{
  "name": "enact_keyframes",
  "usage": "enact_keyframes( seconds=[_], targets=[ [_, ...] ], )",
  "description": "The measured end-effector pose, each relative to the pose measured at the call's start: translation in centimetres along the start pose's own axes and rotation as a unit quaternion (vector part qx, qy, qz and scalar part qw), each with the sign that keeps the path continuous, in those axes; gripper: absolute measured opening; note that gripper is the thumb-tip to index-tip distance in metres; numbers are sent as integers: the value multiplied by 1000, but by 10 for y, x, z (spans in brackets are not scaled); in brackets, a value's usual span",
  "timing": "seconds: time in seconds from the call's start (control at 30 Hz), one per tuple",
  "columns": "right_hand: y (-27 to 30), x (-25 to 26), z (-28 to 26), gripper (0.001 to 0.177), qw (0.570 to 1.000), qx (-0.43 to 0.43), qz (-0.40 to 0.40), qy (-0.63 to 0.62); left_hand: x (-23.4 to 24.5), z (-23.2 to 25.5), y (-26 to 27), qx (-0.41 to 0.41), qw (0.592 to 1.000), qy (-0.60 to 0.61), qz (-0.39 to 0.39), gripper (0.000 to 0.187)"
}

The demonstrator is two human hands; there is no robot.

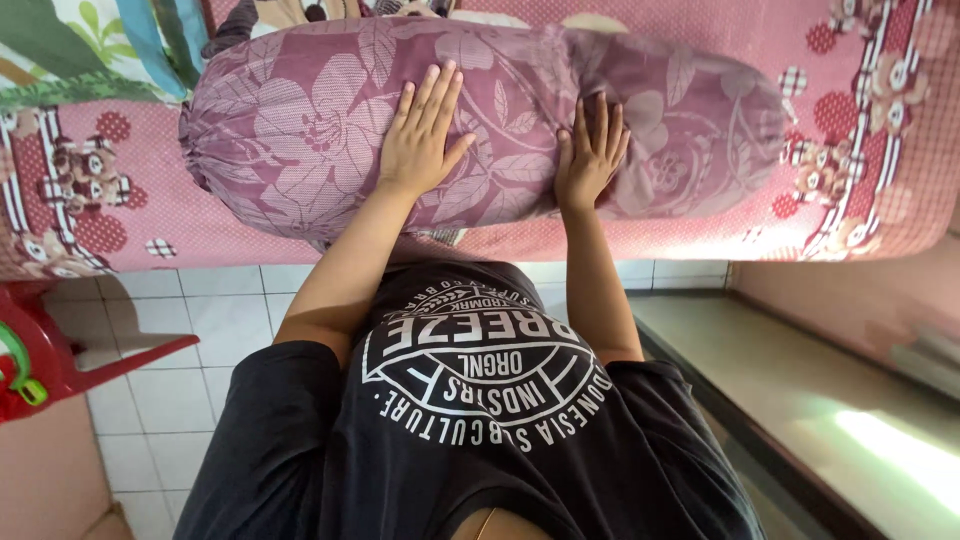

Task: The person folds a green and white patterned pillowcase, then a purple floral pillowcase, and finally a patterned blanket on a bed. The person also briefly handles a stuffed toy before folding the blanket.

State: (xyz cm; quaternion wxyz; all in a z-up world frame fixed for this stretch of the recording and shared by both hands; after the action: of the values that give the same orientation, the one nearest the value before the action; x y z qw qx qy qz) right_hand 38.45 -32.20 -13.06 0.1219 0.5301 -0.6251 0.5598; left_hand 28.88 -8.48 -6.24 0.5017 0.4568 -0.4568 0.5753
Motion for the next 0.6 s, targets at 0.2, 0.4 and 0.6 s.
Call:
enact_keyframes(
  seconds=[0.2,0.4,0.6],
  targets=[
    [-6,11,-13,34,999,21,49,1,-6,1,-1,-26,997,13,73,53],
    [-23,26,-10,40,987,53,110,-108,14,-1,6,3,975,84,204,36],
    [-76,60,-27,36,952,113,251,-136,81,1,12,14,921,165,353,18]
  ],
)
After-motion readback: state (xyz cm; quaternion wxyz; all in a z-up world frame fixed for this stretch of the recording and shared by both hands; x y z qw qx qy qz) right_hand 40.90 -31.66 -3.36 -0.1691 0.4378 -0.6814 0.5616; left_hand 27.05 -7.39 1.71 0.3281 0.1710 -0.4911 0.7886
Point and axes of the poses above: each hand's wrist, its own y-axis away from the middle knuckle, its own x-axis out of the back of the hand, z = x × y, the point moved 8 cm from there along -y, towards the middle knuckle, and after that the axes turned 11 degrees about z, right-handed, at the moved point
